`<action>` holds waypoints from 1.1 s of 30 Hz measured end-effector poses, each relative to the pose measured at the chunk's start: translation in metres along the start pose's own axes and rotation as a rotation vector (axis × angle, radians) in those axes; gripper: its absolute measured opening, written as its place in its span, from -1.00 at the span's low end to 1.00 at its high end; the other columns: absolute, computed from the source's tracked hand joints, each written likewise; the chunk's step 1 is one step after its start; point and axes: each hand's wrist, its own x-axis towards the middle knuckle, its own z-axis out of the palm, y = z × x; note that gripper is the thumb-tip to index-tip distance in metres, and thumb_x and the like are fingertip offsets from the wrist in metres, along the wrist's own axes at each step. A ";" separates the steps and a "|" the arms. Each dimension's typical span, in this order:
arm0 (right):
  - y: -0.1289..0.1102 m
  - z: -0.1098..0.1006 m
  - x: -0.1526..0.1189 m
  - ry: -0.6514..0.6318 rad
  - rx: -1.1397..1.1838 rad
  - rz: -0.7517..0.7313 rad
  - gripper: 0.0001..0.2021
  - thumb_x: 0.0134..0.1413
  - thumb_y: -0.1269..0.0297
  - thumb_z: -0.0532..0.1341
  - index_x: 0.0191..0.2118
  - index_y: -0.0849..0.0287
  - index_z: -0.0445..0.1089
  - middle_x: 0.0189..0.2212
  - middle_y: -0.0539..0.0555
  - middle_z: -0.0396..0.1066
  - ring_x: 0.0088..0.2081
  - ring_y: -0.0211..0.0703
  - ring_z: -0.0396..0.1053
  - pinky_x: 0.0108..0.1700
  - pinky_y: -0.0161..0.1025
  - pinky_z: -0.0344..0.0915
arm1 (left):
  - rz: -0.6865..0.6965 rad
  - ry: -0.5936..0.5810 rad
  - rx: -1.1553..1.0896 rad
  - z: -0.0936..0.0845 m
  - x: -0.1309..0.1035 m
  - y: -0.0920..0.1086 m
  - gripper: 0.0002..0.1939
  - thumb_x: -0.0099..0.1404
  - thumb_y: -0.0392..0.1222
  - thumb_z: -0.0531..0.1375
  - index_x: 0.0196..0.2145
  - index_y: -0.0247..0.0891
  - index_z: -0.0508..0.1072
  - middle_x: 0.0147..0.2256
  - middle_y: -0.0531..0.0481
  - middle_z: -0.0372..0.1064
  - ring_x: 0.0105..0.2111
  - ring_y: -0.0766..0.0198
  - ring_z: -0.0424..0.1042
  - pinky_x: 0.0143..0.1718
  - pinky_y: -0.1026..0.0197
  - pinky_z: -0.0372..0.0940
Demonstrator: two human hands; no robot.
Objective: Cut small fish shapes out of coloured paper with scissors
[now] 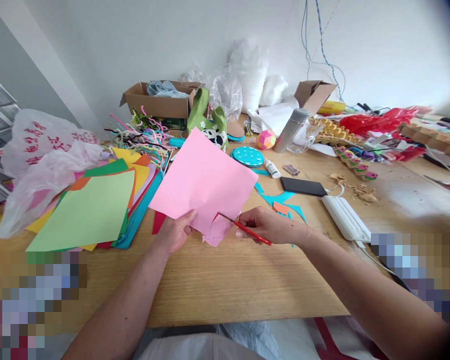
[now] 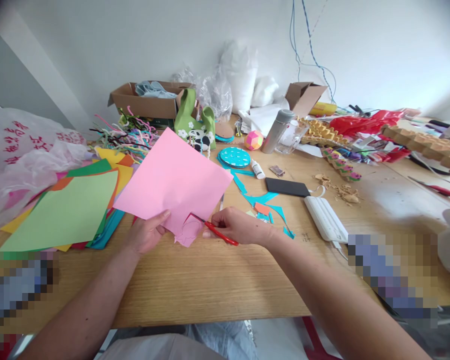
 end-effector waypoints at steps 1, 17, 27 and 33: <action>0.001 0.001 0.001 0.006 -0.010 -0.004 -0.57 0.08 -0.05 0.18 -0.58 0.16 0.12 -0.68 -0.13 0.08 -0.62 -0.38 0.00 -0.56 -0.36 -0.12 | -0.007 -0.026 -0.003 0.000 0.000 0.000 -0.48 0.06 -0.33 0.36 0.00 -0.17 0.43 -0.01 -0.06 0.47 0.05 0.02 0.40 -0.04 0.03 0.40; -0.005 0.056 -0.029 0.021 -0.842 0.003 -0.78 0.09 0.16 0.27 -0.32 0.24 0.47 -0.39 0.16 0.52 -0.38 -0.02 0.46 -0.44 -0.23 0.16 | 0.189 0.055 -0.022 -0.011 0.011 0.011 -0.47 0.11 -0.28 0.31 0.07 -0.20 0.39 -0.07 -0.12 0.51 -0.17 -0.01 0.54 -0.21 -0.02 0.48; -0.033 0.084 -0.022 -0.008 -1.012 -0.136 -0.86 0.10 0.49 0.16 -0.37 0.22 0.46 -0.41 0.18 0.45 -0.38 -0.01 0.42 -0.52 -0.20 0.18 | 0.255 0.153 -0.043 -0.010 0.012 0.014 -0.49 0.08 -0.27 0.33 0.02 -0.26 0.41 -0.18 -0.12 0.55 -0.21 -0.02 0.55 -0.29 0.03 0.49; -0.037 0.093 0.028 0.194 -1.122 -0.129 -0.78 0.09 0.58 0.08 -0.16 0.36 0.37 -0.36 0.29 0.44 -0.33 0.04 0.42 -0.42 -0.16 0.27 | 0.265 0.137 -0.024 -0.011 0.012 0.014 -0.47 0.08 -0.26 0.34 0.03 -0.26 0.41 -0.16 -0.12 0.54 -0.16 -0.02 0.53 -0.32 0.07 0.50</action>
